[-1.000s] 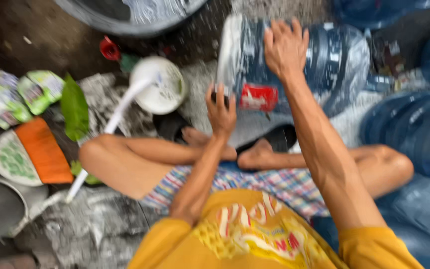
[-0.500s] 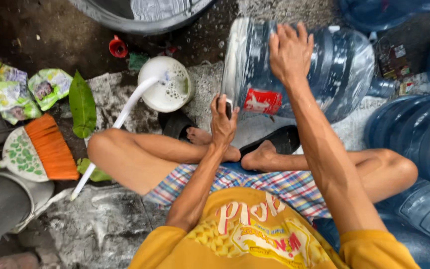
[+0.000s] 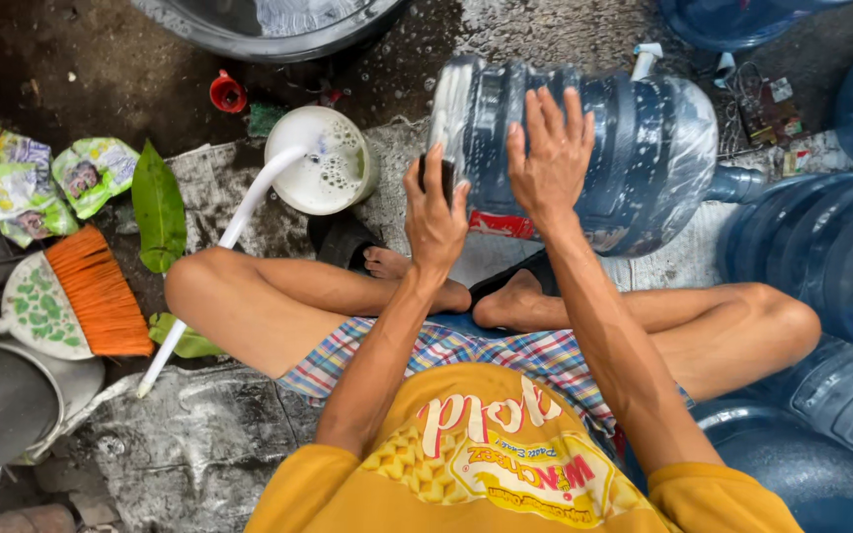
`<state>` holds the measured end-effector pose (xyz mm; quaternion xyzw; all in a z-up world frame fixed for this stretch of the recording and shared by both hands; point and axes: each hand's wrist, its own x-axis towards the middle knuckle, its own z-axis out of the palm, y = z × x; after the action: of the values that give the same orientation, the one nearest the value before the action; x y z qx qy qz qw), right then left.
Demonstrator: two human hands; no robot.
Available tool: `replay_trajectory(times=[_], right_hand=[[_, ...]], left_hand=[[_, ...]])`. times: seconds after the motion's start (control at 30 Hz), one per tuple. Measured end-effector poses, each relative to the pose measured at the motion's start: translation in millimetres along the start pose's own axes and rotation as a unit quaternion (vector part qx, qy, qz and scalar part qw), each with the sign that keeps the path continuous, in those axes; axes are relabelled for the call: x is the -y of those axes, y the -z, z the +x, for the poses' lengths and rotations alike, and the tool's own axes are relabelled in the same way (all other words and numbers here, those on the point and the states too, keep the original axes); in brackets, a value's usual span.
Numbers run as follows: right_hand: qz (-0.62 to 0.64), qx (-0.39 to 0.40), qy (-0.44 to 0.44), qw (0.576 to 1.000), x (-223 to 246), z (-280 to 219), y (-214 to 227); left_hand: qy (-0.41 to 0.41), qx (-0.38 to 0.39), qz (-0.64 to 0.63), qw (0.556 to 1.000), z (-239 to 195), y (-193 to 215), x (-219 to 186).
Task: The person sits on the ground and uses a sponge and soapy water to scrub the exterior of a large plastic water jug.
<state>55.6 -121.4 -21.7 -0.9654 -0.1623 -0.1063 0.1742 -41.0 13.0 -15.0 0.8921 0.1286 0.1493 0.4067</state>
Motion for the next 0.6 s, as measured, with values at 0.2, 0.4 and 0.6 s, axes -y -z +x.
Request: replay_trajectory(times=[0.2, 0.4, 0.6], right_hand=[[0.027, -0.017, -0.003, 0.999, 12, -22, 11], [0.053, -0.024, -0.008, 0.998, 16, -28, 13], [0.053, -0.032, -0.012, 0.998, 13, -27, 11]], left_hand=[[0.027, -0.009, 0.003, 1.0, -23, 1, 6], [0.016, -0.01, 0.001, 1.0, -30, 3, 10], [-0.009, -0.013, 0.008, 1.0, -28, 3, 9]])
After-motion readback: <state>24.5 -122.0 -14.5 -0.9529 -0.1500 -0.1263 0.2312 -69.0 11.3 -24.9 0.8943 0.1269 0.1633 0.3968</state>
